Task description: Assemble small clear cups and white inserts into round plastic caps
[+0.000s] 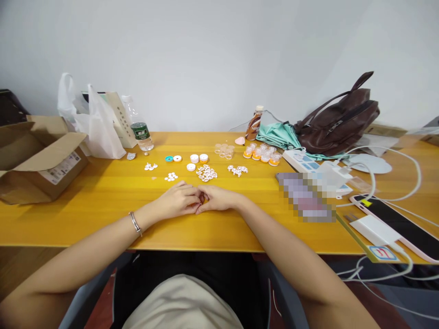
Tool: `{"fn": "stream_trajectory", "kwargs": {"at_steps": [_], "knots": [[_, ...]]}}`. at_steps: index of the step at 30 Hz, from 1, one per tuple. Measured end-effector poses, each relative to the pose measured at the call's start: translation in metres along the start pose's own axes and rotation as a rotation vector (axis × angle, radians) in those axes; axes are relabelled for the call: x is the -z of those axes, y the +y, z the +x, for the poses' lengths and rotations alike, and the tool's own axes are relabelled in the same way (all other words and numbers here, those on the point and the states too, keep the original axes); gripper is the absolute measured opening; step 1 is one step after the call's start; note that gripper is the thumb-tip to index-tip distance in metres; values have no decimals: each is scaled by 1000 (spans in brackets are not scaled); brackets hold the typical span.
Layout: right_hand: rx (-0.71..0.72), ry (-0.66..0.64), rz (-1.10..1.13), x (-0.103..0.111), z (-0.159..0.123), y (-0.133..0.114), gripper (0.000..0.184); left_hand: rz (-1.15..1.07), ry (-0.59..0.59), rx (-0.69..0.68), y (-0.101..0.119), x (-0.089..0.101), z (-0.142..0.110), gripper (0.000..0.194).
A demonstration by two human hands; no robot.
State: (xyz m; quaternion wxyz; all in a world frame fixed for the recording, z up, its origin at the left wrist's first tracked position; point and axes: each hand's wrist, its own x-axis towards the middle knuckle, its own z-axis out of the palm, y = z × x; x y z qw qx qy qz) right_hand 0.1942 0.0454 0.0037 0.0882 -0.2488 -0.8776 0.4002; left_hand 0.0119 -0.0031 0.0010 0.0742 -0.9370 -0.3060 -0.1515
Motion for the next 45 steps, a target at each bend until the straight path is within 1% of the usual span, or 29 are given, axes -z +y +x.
{"fn": "stream_trajectory", "kwargs": {"at_steps": [4,7,9,11,13,16,18,21,26,29,31,34,36,38,41,45], "knots": [[-8,-9,13,-1,0,2,36,-37,28,-5,1,-2,0,25],[6,-21,35,-1,0,3,38,-39,85,17,-5,2,0,23],[-2,-26,38,-1,-1,3,38,5,146,107,-17,9,-2,23],[-31,-15,15,-1,-1,3,38,60,187,254,-34,18,-8,23],[-53,1,-13,-1,-2,3,39,88,132,420,-53,26,-15,22],[-54,2,-28,0,-3,1,39,134,-13,632,-74,32,-24,21],[-56,-1,-29,0,-3,1,39,182,-76,722,-80,32,-27,20],[-59,-1,-30,-1,-3,-1,38,228,-125,758,-82,30,-27,20],[-59,4,-22,-1,-3,-1,37,211,-131,715,-80,25,-25,22],[-57,5,-21,-1,-3,0,38,174,-94,673,-79,23,-24,23],[-55,4,-21,-1,-3,1,39,111,-43,586,-74,23,-23,22],[-52,-2,-19,0,-2,1,39,-59,10,351,-58,23,-18,21],[-49,-11,-13,0,-2,1,38,-153,4,216,-44,23,-14,21],[-38,-18,-11,0,-2,1,37,-224,-28,121,-32,23,-10,20],[-9,-15,-16,0,-2,3,36,-310,-53,36,-19,21,-7,20],[10,-18,0,-1,0,6,35,-346,-40,-5,-15,14,-4,19]]}}
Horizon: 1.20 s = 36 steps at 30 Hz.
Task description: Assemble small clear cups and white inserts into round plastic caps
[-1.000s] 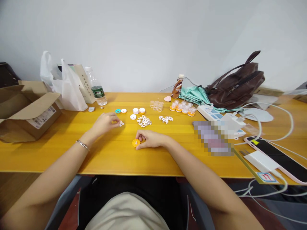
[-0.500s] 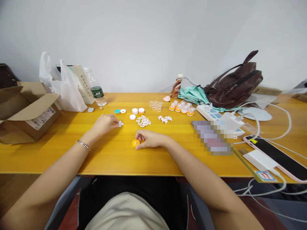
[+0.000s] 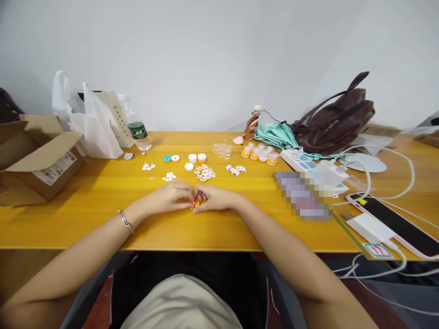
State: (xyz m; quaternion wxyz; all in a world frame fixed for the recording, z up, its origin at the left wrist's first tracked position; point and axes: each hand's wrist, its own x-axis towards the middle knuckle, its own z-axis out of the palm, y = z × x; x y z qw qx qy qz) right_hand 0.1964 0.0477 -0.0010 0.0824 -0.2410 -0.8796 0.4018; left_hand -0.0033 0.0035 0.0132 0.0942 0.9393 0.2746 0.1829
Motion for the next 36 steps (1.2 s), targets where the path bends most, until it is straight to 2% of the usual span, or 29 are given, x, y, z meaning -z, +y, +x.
{"fn": "stream_trajectory", "kwargs": {"at_steps": [9,22,36], "knots": [[-5,5,-17,1,0,-2,33,158,-2,-28,-2,-5,1,20],[8,16,7,0,0,-4,32,595,-2,-191,4,-6,0,23],[-22,32,-9,0,0,-5,32,670,-6,-210,7,-8,0,17]]}}
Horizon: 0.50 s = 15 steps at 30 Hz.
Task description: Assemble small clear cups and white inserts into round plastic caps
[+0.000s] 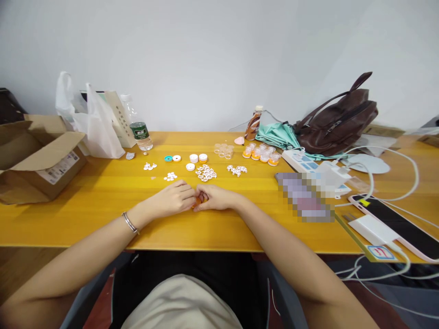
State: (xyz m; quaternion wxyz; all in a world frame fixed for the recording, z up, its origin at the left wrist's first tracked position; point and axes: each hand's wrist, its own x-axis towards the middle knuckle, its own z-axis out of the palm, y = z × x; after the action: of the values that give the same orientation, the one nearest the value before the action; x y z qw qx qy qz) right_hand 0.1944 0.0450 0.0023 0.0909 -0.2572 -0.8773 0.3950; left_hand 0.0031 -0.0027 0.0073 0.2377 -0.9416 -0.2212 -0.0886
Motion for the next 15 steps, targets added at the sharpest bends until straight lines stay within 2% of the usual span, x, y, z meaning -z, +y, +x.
{"fn": "stream_trajectory", "kwargs": {"at_steps": [15], "knots": [[-8,1,6,0,1,0,34,-46,39,18,-1,-3,1,21]]}}
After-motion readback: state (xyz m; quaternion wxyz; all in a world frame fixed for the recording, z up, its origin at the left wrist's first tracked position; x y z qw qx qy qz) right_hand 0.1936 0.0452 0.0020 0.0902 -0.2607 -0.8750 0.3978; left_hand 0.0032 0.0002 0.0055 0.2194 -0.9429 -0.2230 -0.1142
